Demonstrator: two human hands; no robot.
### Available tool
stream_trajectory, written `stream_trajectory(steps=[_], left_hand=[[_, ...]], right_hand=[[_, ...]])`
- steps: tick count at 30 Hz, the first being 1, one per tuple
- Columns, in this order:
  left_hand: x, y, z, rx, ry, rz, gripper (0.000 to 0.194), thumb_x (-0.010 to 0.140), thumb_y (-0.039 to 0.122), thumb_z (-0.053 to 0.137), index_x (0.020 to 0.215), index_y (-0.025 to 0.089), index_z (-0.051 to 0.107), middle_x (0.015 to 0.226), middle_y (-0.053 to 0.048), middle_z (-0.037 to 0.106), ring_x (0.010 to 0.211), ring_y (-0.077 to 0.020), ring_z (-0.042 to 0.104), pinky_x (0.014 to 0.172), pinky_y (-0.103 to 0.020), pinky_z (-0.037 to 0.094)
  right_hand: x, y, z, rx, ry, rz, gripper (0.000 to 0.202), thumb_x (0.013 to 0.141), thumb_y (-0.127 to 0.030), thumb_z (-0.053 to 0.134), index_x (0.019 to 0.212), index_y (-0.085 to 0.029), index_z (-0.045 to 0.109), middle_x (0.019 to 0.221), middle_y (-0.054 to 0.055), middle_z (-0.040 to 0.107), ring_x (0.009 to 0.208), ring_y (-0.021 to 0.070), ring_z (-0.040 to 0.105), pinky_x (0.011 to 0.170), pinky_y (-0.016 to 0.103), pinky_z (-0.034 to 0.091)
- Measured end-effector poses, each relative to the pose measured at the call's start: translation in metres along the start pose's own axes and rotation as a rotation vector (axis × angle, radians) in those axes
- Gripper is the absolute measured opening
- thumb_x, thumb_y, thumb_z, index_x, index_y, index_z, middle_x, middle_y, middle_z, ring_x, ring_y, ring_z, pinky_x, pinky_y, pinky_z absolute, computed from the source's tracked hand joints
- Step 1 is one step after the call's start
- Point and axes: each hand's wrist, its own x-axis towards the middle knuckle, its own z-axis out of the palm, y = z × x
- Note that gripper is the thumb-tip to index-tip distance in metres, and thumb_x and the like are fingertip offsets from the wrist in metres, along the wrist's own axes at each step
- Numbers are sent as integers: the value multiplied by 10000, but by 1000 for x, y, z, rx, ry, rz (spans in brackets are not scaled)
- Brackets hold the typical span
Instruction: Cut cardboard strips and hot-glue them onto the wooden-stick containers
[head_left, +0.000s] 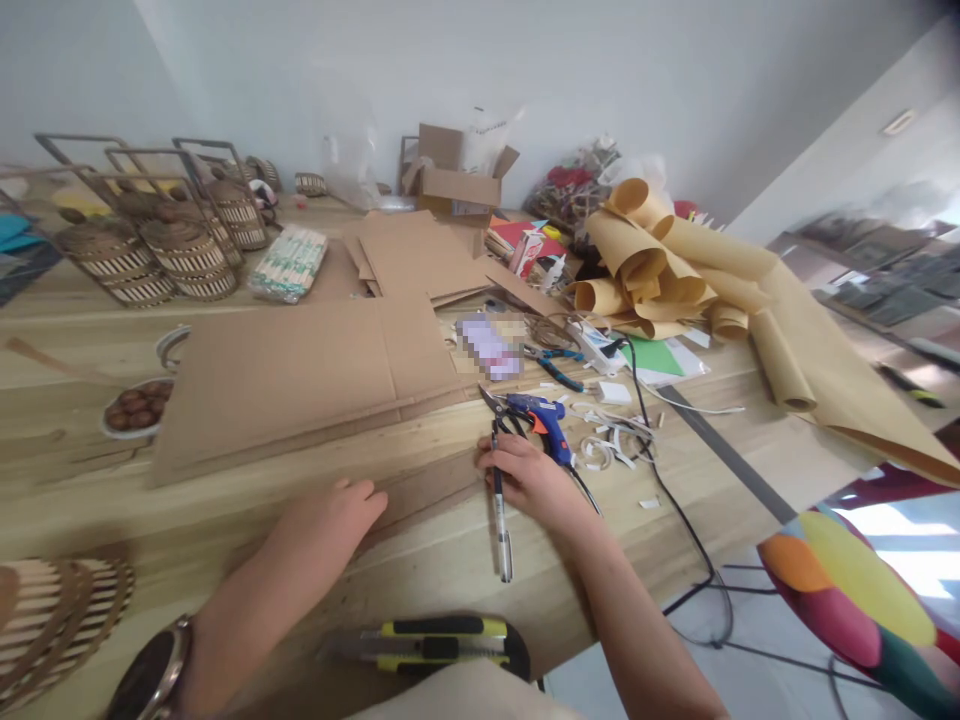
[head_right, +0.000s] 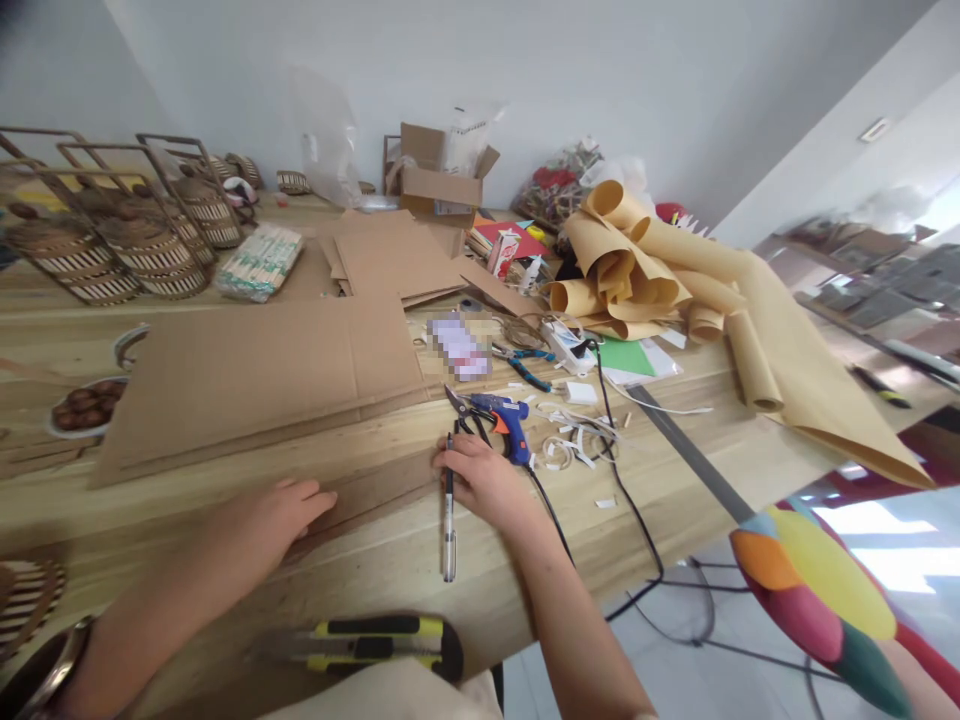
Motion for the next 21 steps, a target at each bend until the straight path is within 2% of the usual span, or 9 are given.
stream_trajectory(steps=[4,7,12,16,21], left_hand=[[0,4,-3,101,-65,-51,462,825,-55,398,1101,180,685,1097,-108,705,1023,-270,660,856,-376,500],[-2,5,-3,120,-15,-12,557,832,-73,382,1230,205,655,1132,-106,703,1041,-271,651,872,-382,496],[-5,3,-5,146,20,32,679,846,-73,395,1398,279,578,1016,-72,709,950,-247,649,749,-311,473],[-3,1,-6,150,22,55,623,893,-38,405,1392,288,586,945,-65,710,902,-251,657,723,-315,457],[-2,0,-5,149,63,80,552,925,0,422,1370,272,602,930,-70,727,875,-227,678,772,-320,465]], right_hand=[[0,1,0,3,-1,-4,207,903,-88,584,1025,-223,682,1122,112,709,1140,232,651,994,405,533],[0,3,0,13,-6,-9,203,899,-95,588,1027,-222,681,1137,117,706,1145,240,651,993,410,533],[0,5,1,40,2,-19,192,902,-120,576,1014,-233,685,1146,119,708,1129,255,663,992,446,538],[0,9,2,27,17,-30,192,903,-154,578,1021,-244,699,1170,118,720,1118,263,681,973,449,559],[1,14,2,19,24,-47,181,903,-198,575,1005,-251,714,1154,121,737,1077,273,707,940,449,585]])
